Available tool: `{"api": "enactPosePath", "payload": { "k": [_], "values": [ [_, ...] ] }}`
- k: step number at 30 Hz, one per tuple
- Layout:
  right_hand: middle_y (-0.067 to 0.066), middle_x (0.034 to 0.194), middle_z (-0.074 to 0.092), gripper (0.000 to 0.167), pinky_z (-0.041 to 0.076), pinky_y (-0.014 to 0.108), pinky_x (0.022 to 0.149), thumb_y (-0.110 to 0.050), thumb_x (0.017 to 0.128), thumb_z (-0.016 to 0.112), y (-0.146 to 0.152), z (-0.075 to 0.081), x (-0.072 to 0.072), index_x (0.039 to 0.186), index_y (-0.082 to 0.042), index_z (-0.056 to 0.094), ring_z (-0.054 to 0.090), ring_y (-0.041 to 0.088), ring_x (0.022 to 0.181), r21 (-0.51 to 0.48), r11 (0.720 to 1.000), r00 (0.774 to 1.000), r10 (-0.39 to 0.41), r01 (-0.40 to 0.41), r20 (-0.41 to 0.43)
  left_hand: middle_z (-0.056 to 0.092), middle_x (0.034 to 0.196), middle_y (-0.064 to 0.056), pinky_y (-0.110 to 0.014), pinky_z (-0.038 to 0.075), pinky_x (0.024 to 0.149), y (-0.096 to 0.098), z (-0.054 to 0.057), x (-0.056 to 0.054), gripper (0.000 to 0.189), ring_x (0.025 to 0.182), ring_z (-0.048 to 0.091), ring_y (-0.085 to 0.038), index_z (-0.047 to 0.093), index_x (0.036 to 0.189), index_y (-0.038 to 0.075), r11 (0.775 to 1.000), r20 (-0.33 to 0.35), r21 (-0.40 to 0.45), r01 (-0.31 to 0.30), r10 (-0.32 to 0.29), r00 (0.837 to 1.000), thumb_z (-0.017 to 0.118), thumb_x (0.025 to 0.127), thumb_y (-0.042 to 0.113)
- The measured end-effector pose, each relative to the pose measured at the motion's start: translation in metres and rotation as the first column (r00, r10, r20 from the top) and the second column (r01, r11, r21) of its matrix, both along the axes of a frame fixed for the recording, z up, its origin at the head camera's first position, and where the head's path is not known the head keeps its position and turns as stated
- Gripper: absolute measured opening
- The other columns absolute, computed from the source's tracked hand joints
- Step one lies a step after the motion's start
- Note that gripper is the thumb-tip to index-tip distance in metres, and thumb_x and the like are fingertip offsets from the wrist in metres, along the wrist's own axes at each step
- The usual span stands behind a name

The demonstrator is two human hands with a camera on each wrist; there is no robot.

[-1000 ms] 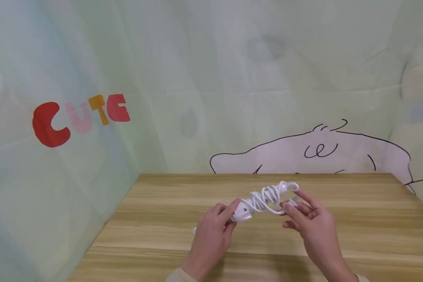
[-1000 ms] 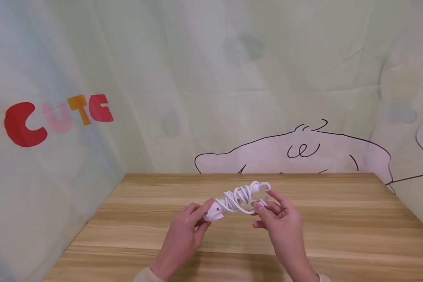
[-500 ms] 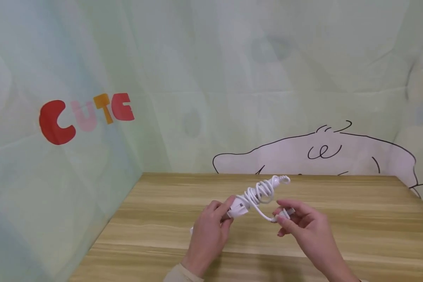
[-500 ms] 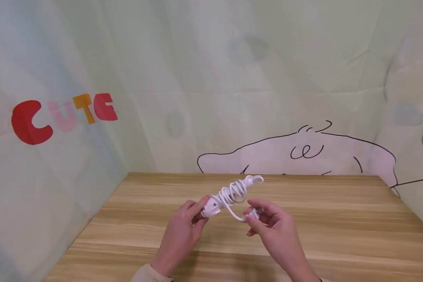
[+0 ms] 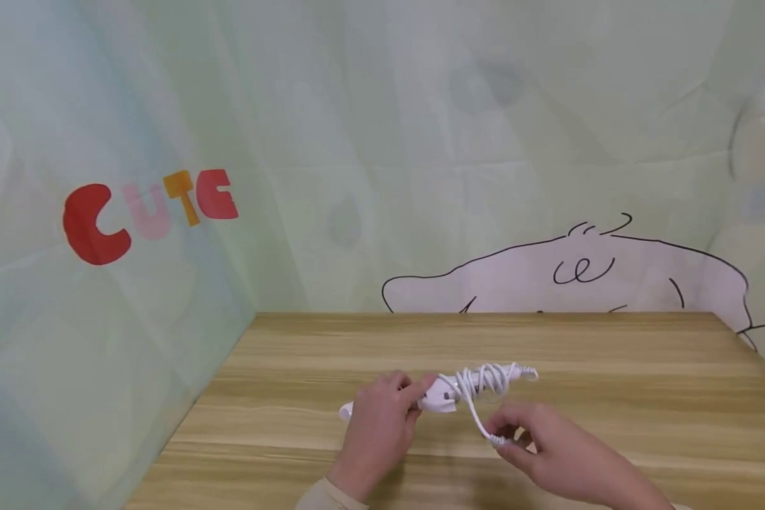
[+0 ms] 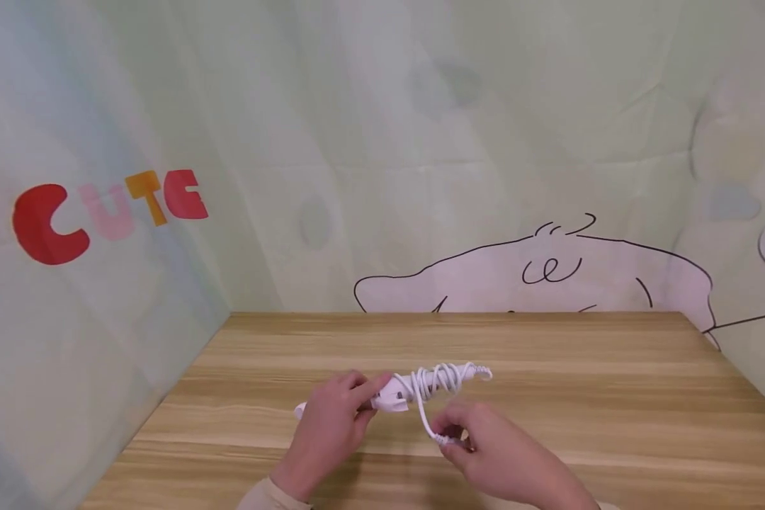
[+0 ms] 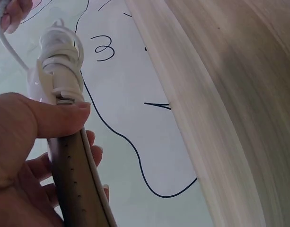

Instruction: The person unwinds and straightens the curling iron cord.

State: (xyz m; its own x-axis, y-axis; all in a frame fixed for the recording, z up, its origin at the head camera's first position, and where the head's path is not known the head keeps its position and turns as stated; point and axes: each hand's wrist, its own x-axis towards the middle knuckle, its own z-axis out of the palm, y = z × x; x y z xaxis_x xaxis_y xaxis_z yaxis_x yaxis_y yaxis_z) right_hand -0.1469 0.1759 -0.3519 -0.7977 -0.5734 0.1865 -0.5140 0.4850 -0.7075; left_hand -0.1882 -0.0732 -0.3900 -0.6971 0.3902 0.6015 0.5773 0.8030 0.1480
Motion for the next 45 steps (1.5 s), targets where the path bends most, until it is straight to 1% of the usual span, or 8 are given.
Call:
{"api": "enactPosePath", "payload": {
  "k": [12,15,20,27,30,35,39,45],
  "values": [
    [-0.015,0.087,0.061,0.01,0.049,0.026,0.064,-0.007,0.092,0.068,0.011,0.008,0.003,0.093,-0.017,0.067,0.054,0.002,0.078,-0.019,0.988,0.97,-0.155,0.154,-0.185,0.064,0.087,0.007,-0.034,0.042,0.069,0.0,0.003,0.005,0.049,0.078,0.057,-0.014,0.074,0.116,0.038,0.977,0.113,-0.213,0.024,0.0,0.994,0.075,0.079,0.006],
    [-0.016,0.084,0.057,0.024,0.048,0.024,0.061,0.005,0.084,0.072,0.013,0.005,-0.001,0.088,-0.018,0.065,0.051,0.001,0.076,-0.089,0.968,0.889,-0.251,0.235,-0.383,0.063,0.086,0.008,-0.03,0.039,0.067,-0.001,0.006,0.006,0.051,0.078,0.057,-0.013,0.075,0.111,0.039,0.973,0.105,-0.216,0.077,-0.055,0.993,0.077,0.075,0.004],
    [-0.009,0.083,0.059,0.035,0.043,0.018,0.062,0.019,0.069,0.077,0.018,-0.004,-0.018,0.084,-0.011,0.065,0.049,0.006,0.075,-0.215,0.923,0.671,-0.38,0.319,-0.636,0.063,0.085,0.013,-0.029,0.041,0.073,-0.01,0.009,0.003,0.049,0.082,0.058,-0.007,0.076,0.108,0.039,0.949,0.091,-0.216,0.231,-0.216,0.972,0.078,0.073,0.004],
    [0.009,0.083,0.065,0.027,0.04,0.017,0.062,0.021,0.067,0.078,0.05,-0.014,-0.041,0.083,0.001,0.069,0.054,0.02,0.073,-0.292,0.812,0.507,-0.553,0.505,-0.661,0.064,0.091,0.014,-0.019,0.046,0.076,-0.026,0.013,-0.006,0.049,0.08,0.055,-0.001,0.076,0.113,0.03,0.908,0.244,-0.015,0.42,-0.404,0.882,0.081,0.075,0.0],
    [0.011,0.083,0.066,0.019,0.043,0.03,0.06,0.014,0.073,0.078,0.063,-0.019,-0.045,0.086,0.001,0.072,0.055,0.025,0.073,-0.205,0.764,0.538,-0.591,0.611,-0.6,0.063,0.094,0.014,-0.015,0.048,0.071,-0.031,0.016,-0.007,0.049,0.079,0.055,0.0,0.075,0.117,0.025,0.896,0.356,0.147,0.418,-0.443,0.823,0.08,0.078,-0.003],
    [0.006,0.077,0.067,0.01,0.045,0.041,0.054,0.002,0.078,0.076,0.065,-0.038,-0.05,0.082,-0.006,0.073,0.057,0.021,0.065,0.099,0.776,0.726,-0.526,0.623,-0.443,0.062,0.099,0.01,-0.021,0.053,0.075,-0.031,0.022,-0.005,0.047,0.084,0.059,-0.003,0.071,0.123,0.019,0.872,0.426,0.331,0.362,-0.48,0.767,0.077,0.082,-0.004],
    [-0.004,0.065,0.059,0.019,0.043,0.037,0.052,-0.001,0.075,0.077,0.052,-0.054,-0.051,0.07,-0.015,0.066,0.05,0.014,0.058,0.252,0.811,0.827,-0.425,0.528,-0.368,0.062,0.097,0.007,-0.022,0.054,0.07,-0.028,0.024,-0.003,0.047,0.079,0.058,-0.005,0.071,0.123,0.016,0.876,0.389,0.372,0.309,-0.449,0.804,0.077,0.081,-0.005],
    [-0.009,0.066,0.062,0.022,0.049,0.039,0.06,-0.002,0.071,0.08,0.038,-0.064,-0.046,0.066,-0.019,0.068,0.057,0.013,0.063,0.303,0.829,0.869,-0.373,0.469,-0.325,0.062,0.093,0.004,-0.022,0.053,0.067,-0.022,0.027,-0.002,0.048,0.076,0.056,-0.006,0.072,0.122,0.014,0.902,0.365,0.384,0.198,-0.345,0.865,0.077,0.079,-0.007]
  ]
}}
